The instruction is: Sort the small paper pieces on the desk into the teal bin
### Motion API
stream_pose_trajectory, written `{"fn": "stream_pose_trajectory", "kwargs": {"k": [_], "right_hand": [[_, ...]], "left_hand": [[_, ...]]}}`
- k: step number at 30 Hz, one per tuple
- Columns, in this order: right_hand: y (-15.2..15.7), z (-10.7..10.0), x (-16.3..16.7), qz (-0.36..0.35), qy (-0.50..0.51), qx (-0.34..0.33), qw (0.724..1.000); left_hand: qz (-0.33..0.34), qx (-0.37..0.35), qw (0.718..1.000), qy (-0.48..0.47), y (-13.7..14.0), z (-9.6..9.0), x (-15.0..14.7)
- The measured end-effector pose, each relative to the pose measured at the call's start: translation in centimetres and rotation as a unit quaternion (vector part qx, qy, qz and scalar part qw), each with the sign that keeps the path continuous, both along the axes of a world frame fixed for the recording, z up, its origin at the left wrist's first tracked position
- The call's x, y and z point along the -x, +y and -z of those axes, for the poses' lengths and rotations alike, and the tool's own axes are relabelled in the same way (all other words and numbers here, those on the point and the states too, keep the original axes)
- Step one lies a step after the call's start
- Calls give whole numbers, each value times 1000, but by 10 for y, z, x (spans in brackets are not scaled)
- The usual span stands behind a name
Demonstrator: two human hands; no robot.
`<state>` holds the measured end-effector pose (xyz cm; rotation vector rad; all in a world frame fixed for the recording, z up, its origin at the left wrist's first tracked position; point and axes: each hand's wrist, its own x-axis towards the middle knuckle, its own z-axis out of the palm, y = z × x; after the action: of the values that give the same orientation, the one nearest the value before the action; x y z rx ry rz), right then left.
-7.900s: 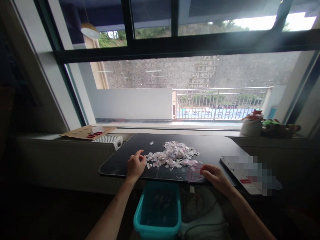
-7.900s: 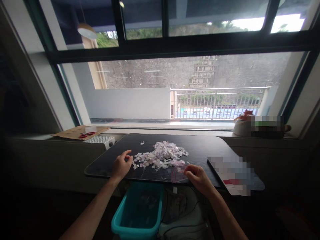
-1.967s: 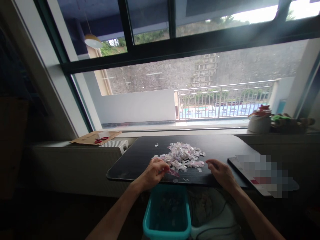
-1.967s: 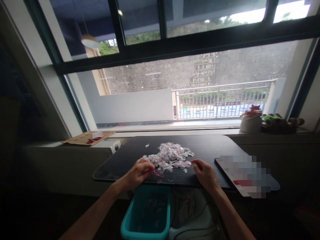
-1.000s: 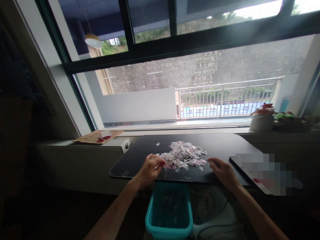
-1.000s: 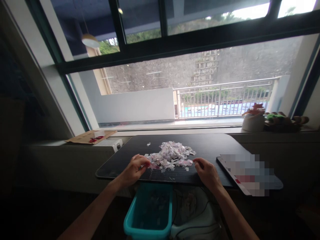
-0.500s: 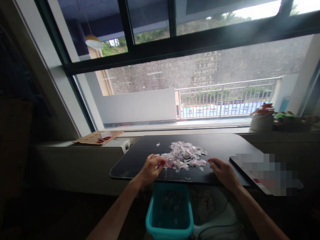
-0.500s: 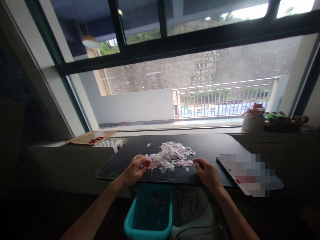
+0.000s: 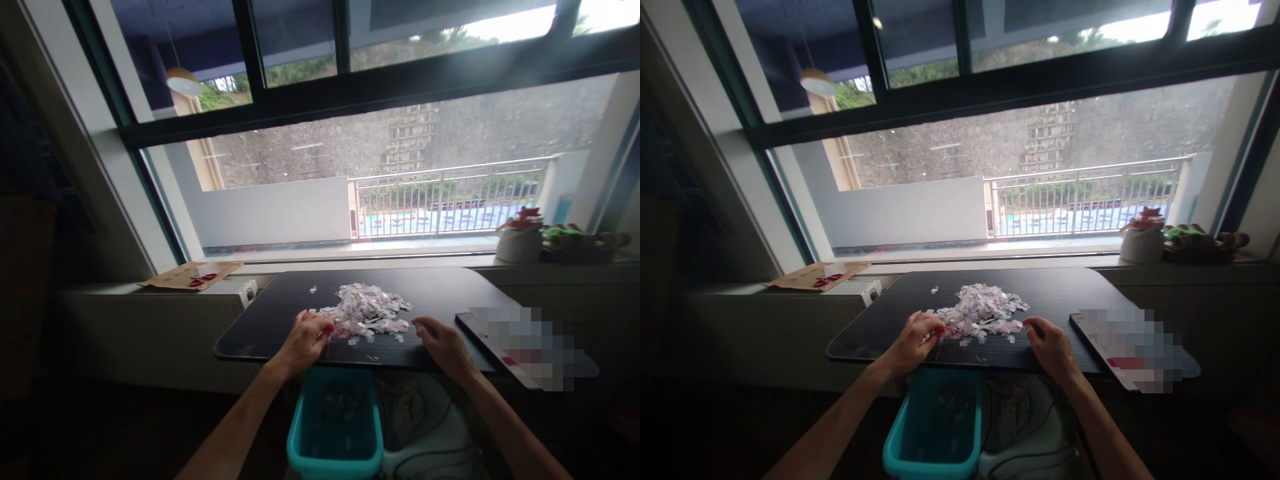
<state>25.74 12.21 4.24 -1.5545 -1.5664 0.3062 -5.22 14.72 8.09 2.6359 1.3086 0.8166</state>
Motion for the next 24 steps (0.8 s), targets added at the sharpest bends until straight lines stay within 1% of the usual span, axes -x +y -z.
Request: {"fn": "stream_pose_trajectory", "kwargs": {"k": [3, 6, 8, 11, 14, 16, 21, 24], "right_hand": [[0, 0, 0, 4, 1, -3, 1000], [0, 0, 0, 6, -3, -1, 1000], [0, -1, 1, 4, -4, -2, 1000], [-2, -1, 1, 5, -4, -5, 1000], [-3, -2, 1, 9, -9, -12, 1000], [-3, -2, 1, 10, -11, -14, 1000], [-1, 1, -1, 8, -13, -8, 1000], [0, 2, -1, 8, -13, 1, 1000]], "left_hand": [[17, 25, 1000, 7, -10, -1, 12], [19, 25, 1000, -2, -14, -3, 18], [18, 17, 1000, -13, -12, -4, 14], [26, 8, 999, -18, -2, -3, -3], [30, 18, 999, -11, 5, 0, -13], [33, 29, 999, -9, 3, 2, -8], [35, 51, 998, -20, -13, -3, 21], [26, 36, 998, -37, -10, -6, 23]]}}
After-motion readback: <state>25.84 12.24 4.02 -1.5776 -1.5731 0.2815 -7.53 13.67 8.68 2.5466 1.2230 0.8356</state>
